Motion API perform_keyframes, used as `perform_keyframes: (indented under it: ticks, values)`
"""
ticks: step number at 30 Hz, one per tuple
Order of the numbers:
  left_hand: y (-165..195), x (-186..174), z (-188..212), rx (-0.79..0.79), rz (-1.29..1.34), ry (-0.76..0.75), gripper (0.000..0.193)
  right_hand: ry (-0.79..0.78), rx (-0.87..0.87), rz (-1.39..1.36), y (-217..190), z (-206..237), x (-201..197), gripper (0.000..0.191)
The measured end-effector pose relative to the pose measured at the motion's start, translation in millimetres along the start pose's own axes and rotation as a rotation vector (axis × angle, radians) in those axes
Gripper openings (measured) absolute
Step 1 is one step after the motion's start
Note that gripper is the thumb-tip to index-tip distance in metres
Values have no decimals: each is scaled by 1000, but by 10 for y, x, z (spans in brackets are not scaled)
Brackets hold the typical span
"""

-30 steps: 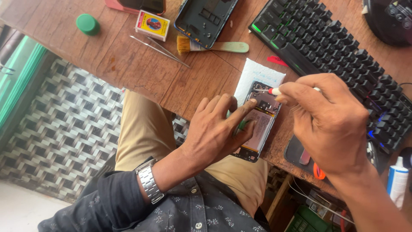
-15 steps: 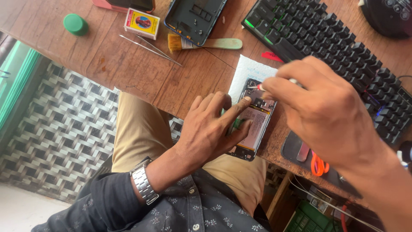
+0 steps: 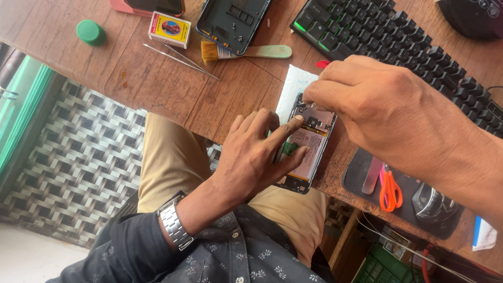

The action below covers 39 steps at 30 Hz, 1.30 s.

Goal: The person uses a screwdriver to remove screws from the internal frame of a disassembled smartphone. The person then uses tweezers to lift and remove a small metal bracket from the device. The person briefly answers an incoming call on a nearby phone before returning to the repair.

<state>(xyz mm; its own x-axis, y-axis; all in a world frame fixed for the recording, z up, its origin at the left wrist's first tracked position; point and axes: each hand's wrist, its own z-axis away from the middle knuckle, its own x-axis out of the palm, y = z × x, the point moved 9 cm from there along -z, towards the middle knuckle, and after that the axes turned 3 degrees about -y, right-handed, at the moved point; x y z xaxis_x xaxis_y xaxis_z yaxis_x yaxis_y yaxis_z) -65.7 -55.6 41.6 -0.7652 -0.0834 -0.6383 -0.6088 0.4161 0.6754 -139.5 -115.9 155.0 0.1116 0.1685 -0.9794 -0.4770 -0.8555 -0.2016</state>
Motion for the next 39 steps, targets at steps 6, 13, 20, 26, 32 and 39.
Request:
perform_keyframes:
  ticks: [6,13,20,26,32,39]
  values:
    - [-3,1,3,-1,8,-2,47,-218,359,16,282,89,203,19]
    - [-11,7,-1,-11,24,-15,46,-54,281,-58,170,87,77,20]
    - [-10,-5,-2,-17,18,-2,48,-14,451,-93,282,227,101,20]
    - [4,-18,-3,-5,-2,-7,48,53,346,-79,183,245,55,19]
    - [8,-24,-6,-6,3,-7,47,41,294,-85,139,225,46,19]
    - [1,-23,-1,-14,24,1,47,-11,83,39,-42,20,28,15]
